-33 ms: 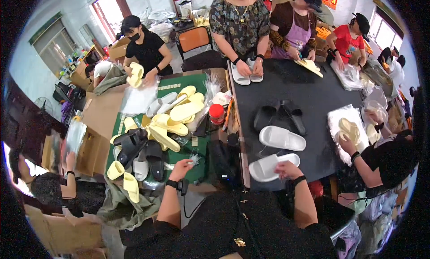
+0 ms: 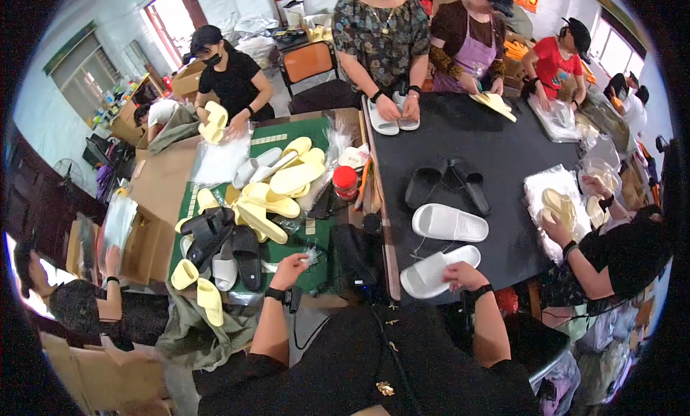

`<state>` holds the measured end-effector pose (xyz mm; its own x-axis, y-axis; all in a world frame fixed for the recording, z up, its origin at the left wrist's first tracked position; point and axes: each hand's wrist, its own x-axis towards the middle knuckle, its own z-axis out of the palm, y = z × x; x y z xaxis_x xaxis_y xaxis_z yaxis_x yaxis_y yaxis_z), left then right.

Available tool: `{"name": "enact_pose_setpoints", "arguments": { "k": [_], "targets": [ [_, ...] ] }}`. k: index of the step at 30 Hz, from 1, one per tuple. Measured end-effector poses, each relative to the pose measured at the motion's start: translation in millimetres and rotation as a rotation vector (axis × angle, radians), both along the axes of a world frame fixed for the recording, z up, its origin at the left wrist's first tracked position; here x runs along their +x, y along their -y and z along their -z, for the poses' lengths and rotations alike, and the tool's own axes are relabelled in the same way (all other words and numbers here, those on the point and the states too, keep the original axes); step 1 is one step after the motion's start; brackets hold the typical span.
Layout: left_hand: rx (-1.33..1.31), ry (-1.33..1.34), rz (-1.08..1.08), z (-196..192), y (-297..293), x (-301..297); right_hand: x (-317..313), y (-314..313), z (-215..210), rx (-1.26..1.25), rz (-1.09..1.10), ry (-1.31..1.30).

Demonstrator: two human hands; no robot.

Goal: Checking, sorting, and packing various styles of foam shoes into plastic bags.

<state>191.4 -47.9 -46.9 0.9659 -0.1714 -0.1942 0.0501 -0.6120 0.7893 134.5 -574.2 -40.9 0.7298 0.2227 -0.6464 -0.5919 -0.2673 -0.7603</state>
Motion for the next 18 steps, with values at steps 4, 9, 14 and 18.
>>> {"name": "enact_pose_setpoints", "arguments": {
  "k": [4, 9, 14, 18],
  "targets": [
    [-0.248, -0.049, 0.05, -2, 26, 25, -33, 21, -5, -0.14, -0.158, 0.016],
    [-0.265, 0.021, 0.328, -36, 110, 51, -44, 7, 1, -0.311, 0.007, 0.187],
    [-0.156, 0.045, 0.621, -55, 206, 61, -48, -8, 7, -0.467, 0.087, 0.482],
    [0.084, 0.465, 0.839, -31, 272, 69, -46, -26, -9, -0.486, 0.095, 0.53]
  ]
}}
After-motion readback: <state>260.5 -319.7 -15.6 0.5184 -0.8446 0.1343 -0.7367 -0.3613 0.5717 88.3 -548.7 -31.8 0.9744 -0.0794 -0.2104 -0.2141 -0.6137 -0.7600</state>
